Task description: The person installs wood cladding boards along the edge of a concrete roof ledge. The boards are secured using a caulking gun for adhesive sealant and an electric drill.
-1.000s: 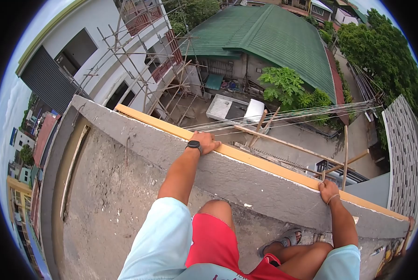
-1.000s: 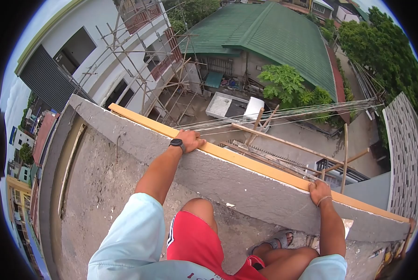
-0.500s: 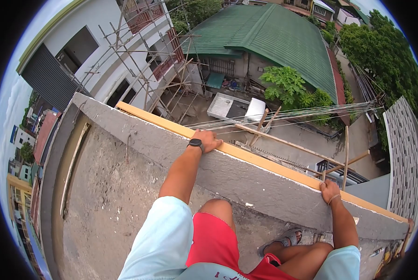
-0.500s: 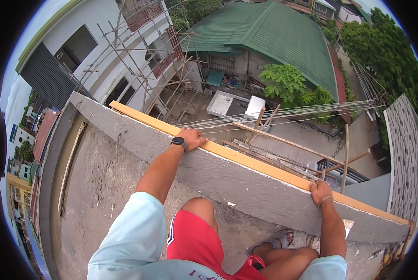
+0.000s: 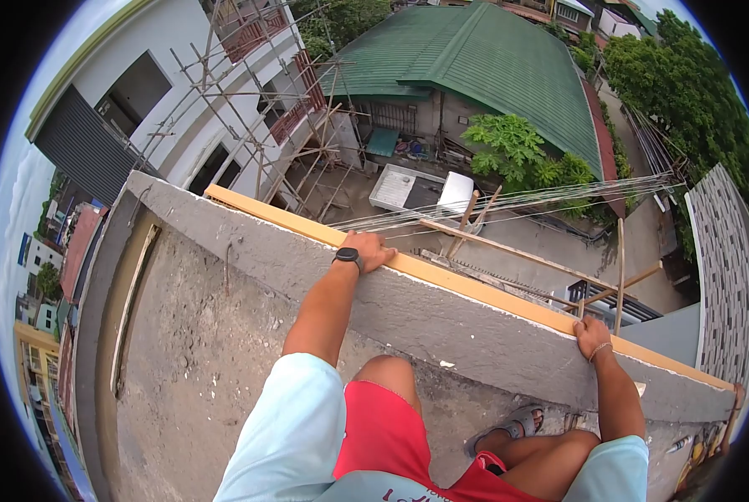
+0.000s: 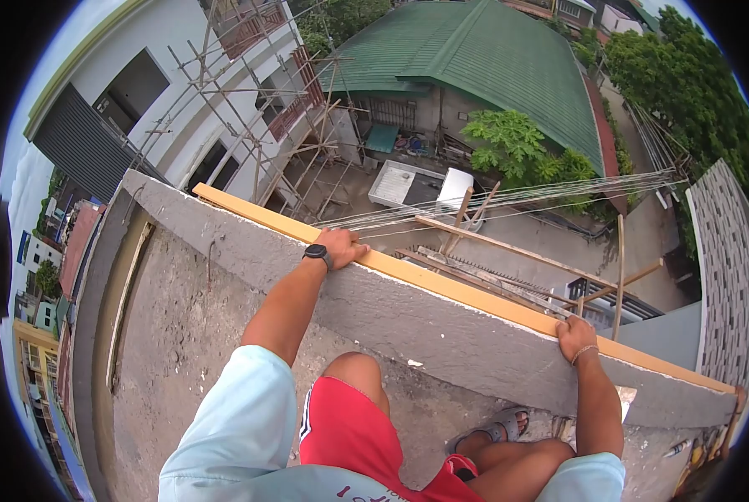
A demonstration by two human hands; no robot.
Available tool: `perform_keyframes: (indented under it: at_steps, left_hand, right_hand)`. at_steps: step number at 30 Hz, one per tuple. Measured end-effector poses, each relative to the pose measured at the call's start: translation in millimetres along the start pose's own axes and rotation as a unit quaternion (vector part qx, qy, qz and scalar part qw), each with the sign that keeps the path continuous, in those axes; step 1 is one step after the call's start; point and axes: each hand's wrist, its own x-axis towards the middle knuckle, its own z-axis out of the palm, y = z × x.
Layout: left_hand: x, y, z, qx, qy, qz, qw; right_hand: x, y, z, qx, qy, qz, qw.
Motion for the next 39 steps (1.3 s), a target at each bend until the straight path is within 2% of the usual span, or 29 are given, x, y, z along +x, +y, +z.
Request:
perform_keyframes:
  at_steps: [22, 31, 33, 35, 39]
  left_hand:
    - [-0.7, 2.4, -5.8, -0.001, -0.015, -0.009, 1.000]
    - [-1.6, 1.6, -6.6, 0.002, -0.008, 0.004, 1.000]
    - [-2.2, 1.7, -4.8, -0.005, 0.016, 0.003, 1.000]
    - [-3.6, 7.1, -12.6, 0.007, -0.017, 0.003, 1.000]
    - [-3.9, 6.1, -12.8, -0.016, -0.012, 0.009, 1.000]
  right_hand:
    - [4.5, 6.8, 6.2, -0.010, 0.004, -0.007, 1.000]
    - [-3.0, -10.1, -10.7, 0.001, -0.057, 0.031, 0.998]
    - [-3.9, -7.4, -7.9, -0.009, -0.024, 0.021, 0.999]
    - [-1.7, -3.9, -6.4, -0.010, -0.045, 0.024, 0.999]
    - [-3.2, -8.2, -8.9, 0.000, -0.037, 0.037, 0.999]
